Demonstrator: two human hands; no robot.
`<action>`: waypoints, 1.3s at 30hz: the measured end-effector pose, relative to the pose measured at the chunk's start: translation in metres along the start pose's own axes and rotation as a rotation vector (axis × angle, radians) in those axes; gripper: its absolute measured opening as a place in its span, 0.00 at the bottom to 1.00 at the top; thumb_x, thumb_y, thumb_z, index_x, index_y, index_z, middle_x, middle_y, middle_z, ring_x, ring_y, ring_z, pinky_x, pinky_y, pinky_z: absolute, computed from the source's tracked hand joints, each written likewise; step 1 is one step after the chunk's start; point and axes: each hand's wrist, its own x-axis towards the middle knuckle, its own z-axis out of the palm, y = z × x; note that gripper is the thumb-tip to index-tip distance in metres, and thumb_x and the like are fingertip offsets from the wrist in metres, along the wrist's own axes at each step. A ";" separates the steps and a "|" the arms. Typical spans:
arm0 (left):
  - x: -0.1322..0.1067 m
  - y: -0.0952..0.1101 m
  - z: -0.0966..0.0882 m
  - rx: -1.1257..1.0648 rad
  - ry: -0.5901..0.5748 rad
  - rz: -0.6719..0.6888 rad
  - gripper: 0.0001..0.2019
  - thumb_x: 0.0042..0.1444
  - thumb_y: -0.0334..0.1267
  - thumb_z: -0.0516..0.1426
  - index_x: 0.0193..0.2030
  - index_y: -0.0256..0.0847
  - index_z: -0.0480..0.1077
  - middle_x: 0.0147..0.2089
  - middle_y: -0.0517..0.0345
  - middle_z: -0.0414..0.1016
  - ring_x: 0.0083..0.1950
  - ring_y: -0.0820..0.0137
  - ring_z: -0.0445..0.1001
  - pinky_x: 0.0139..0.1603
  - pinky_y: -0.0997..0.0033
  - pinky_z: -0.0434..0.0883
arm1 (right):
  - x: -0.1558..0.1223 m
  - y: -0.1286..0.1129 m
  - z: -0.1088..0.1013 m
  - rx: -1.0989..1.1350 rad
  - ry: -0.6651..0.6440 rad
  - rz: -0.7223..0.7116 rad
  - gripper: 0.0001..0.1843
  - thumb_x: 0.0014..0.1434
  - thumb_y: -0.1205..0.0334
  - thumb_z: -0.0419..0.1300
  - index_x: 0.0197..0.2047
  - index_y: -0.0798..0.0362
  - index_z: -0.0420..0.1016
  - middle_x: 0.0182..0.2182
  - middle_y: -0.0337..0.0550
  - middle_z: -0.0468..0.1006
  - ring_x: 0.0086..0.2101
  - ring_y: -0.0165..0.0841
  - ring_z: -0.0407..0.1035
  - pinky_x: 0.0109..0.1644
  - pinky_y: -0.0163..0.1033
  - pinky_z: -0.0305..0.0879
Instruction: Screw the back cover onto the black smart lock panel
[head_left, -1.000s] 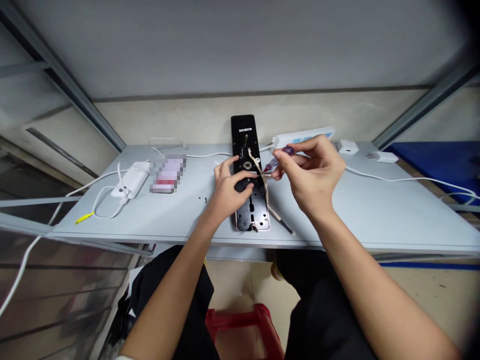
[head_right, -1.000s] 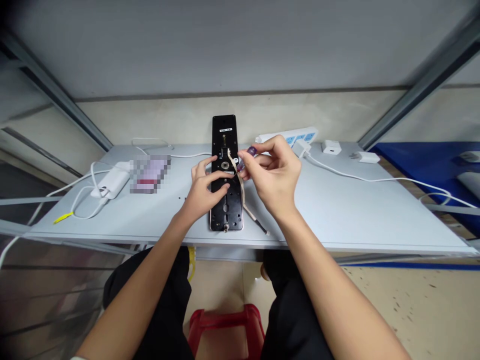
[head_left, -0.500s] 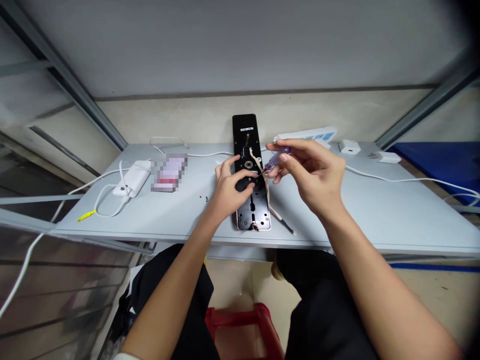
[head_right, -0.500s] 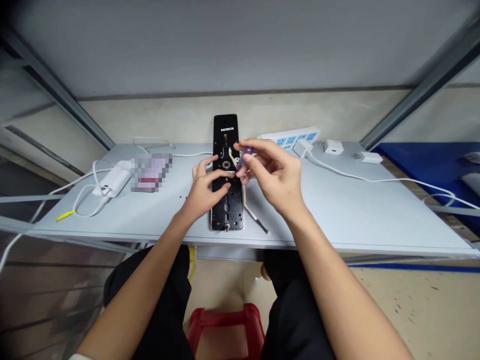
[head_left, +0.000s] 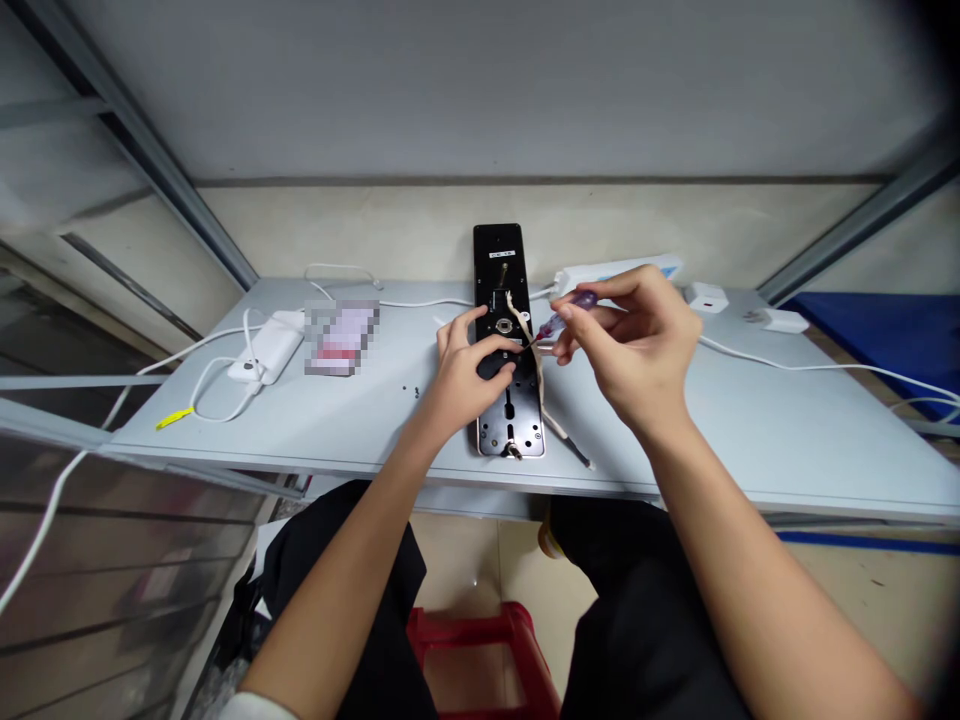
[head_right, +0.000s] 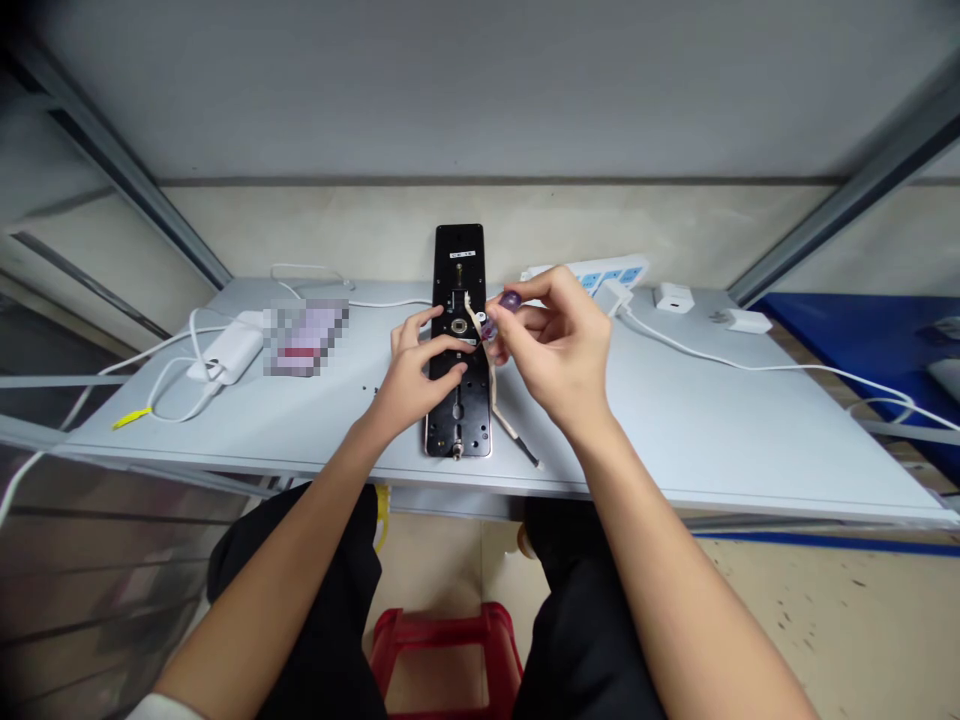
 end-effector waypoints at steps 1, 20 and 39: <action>0.000 0.000 0.000 0.001 0.000 0.001 0.14 0.67 0.30 0.66 0.53 0.54 0.85 0.80 0.53 0.62 0.82 0.48 0.58 0.81 0.36 0.67 | 0.001 0.004 0.000 -0.016 0.010 -0.004 0.21 0.61 0.43 0.79 0.40 0.42 0.75 0.34 0.38 0.83 0.24 0.35 0.77 0.25 0.45 0.76; 0.002 0.004 0.009 -0.359 0.094 -0.383 0.38 0.58 0.30 0.73 0.73 0.45 0.65 0.71 0.39 0.69 0.68 0.52 0.78 0.72 0.44 0.75 | 0.071 -0.053 -0.029 -0.807 -0.813 -0.016 0.09 0.75 0.54 0.60 0.42 0.48 0.73 0.27 0.39 0.80 0.25 0.34 0.71 0.35 0.39 0.62; 0.012 0.010 0.000 -0.479 -0.112 -0.563 0.33 0.62 0.32 0.71 0.70 0.38 0.64 0.58 0.41 0.86 0.60 0.53 0.85 0.63 0.51 0.78 | 0.092 -0.059 -0.031 -1.030 -1.221 -0.302 0.11 0.72 0.70 0.50 0.47 0.52 0.73 0.43 0.48 0.78 0.32 0.33 0.68 0.35 0.40 0.57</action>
